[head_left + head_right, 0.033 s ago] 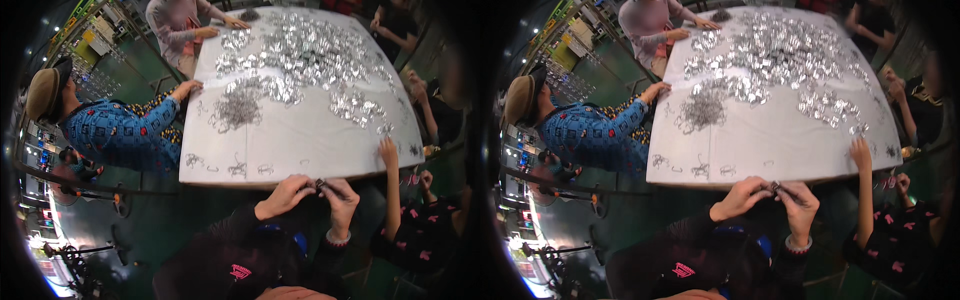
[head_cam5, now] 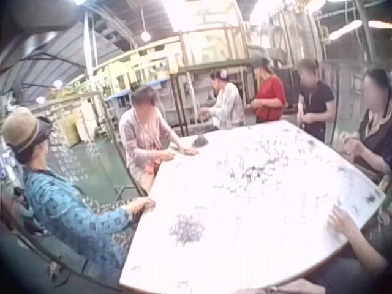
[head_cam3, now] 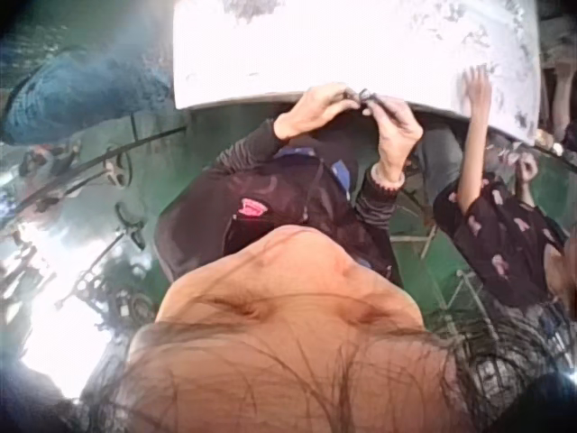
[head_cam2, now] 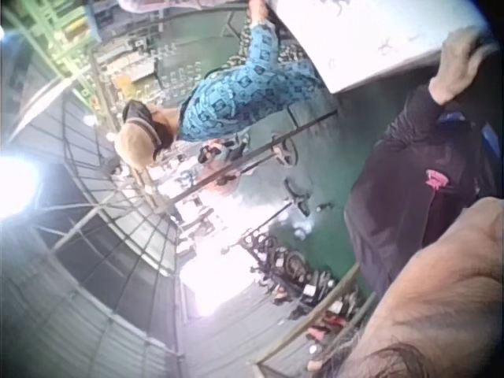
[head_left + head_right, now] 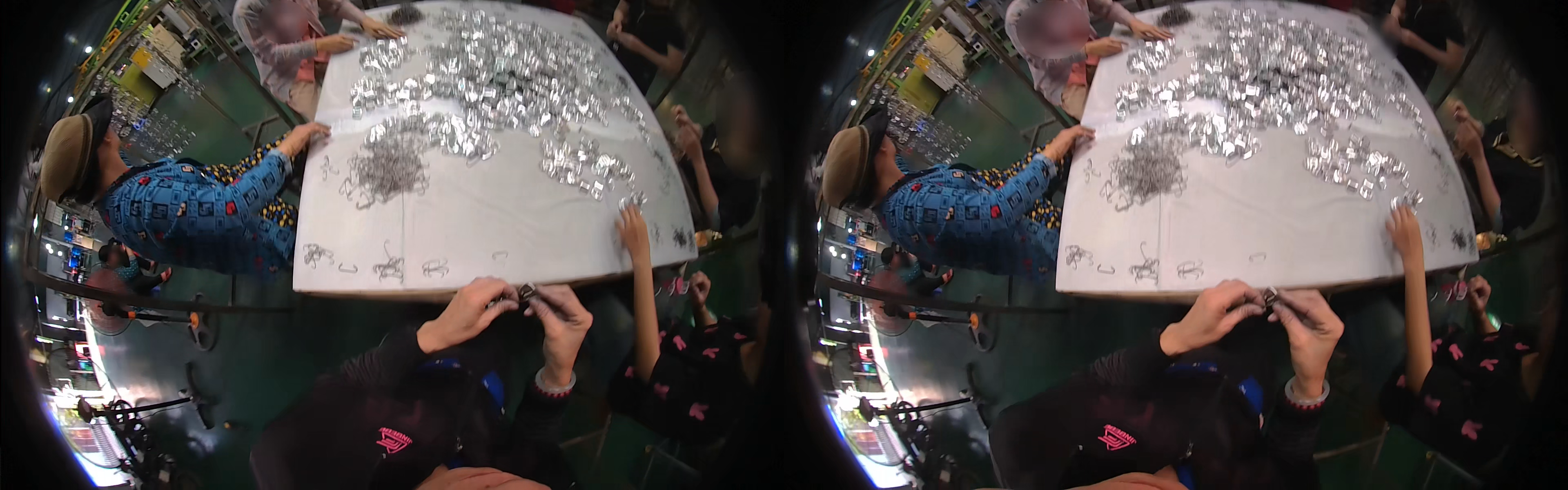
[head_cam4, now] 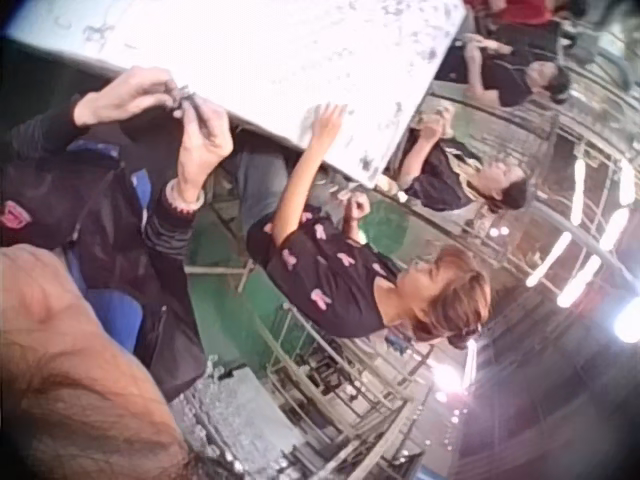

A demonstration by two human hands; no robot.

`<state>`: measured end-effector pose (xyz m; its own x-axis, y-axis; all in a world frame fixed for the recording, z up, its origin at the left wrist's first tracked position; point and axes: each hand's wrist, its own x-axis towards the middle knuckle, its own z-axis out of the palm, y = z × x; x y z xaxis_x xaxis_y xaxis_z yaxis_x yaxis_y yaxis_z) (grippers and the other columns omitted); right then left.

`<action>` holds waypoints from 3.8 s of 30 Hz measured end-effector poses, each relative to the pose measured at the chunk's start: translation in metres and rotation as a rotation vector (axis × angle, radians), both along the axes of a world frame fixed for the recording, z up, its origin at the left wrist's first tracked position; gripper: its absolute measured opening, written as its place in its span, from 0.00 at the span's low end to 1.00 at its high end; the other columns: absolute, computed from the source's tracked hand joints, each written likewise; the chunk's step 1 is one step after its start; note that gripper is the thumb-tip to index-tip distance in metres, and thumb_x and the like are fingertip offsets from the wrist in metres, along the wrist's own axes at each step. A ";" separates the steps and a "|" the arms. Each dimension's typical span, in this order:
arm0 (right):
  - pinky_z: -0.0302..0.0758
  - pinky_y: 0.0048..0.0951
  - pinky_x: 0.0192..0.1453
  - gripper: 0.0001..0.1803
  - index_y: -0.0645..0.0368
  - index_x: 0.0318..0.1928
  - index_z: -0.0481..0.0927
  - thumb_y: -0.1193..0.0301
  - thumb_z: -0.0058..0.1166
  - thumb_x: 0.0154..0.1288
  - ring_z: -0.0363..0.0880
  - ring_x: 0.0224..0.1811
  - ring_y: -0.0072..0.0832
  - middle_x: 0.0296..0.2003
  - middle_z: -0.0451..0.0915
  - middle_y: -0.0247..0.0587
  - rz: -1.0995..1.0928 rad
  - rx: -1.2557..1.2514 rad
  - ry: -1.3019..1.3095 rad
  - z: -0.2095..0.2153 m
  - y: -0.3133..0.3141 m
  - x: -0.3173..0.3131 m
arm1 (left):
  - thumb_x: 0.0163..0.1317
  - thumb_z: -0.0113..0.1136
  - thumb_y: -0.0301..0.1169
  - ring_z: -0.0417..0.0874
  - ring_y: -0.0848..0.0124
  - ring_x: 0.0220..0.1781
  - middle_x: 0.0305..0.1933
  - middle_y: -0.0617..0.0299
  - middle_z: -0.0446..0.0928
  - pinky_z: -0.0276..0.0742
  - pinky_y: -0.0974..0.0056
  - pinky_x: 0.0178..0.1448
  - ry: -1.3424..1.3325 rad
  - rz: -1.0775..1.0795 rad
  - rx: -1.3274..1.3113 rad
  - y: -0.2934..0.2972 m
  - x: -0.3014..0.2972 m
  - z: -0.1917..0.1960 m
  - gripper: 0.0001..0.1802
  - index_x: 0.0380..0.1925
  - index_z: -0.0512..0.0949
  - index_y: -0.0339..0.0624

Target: The person repeatedly picks small metal keychain components from a table, attaches them to metal rings, and hangs the assembled keychains on a nearby hanging rack. The process is repeated continuously with coworkers also assembling keychains at the same table.

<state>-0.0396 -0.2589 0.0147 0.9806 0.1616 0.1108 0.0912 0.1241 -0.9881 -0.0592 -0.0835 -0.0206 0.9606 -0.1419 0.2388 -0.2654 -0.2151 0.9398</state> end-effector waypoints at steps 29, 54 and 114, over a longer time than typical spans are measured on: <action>0.76 0.21 0.36 0.10 0.72 0.41 0.81 0.88 0.57 0.56 0.77 0.30 0.23 0.33 0.80 0.43 -0.096 0.068 0.162 -0.025 -0.003 -0.014 | 0.69 0.52 0.24 0.78 0.74 0.32 0.34 0.59 0.77 0.77 0.69 0.41 0.308 0.007 -0.199 0.038 0.103 -0.060 0.09 0.43 0.73 0.28; 0.76 0.21 0.35 0.12 0.69 0.48 0.81 0.78 0.55 0.66 0.76 0.30 0.19 0.35 0.80 0.38 -0.245 -0.032 0.108 -0.056 -0.034 0.037 | 0.67 0.51 0.20 0.82 0.69 0.47 0.41 0.56 0.81 0.76 0.67 0.53 0.186 -0.285 -0.036 0.010 0.019 -0.008 0.03 0.39 0.73 0.33; 0.80 0.26 0.34 0.06 0.73 0.36 0.79 0.90 0.55 0.57 0.80 0.29 0.28 0.34 0.81 0.49 -0.048 0.297 0.297 -0.032 0.016 0.013 | 0.61 0.61 0.26 0.81 0.66 0.52 0.47 0.58 0.81 0.75 0.65 0.55 0.212 -0.240 -0.121 0.033 0.039 -0.036 0.14 0.47 0.78 0.38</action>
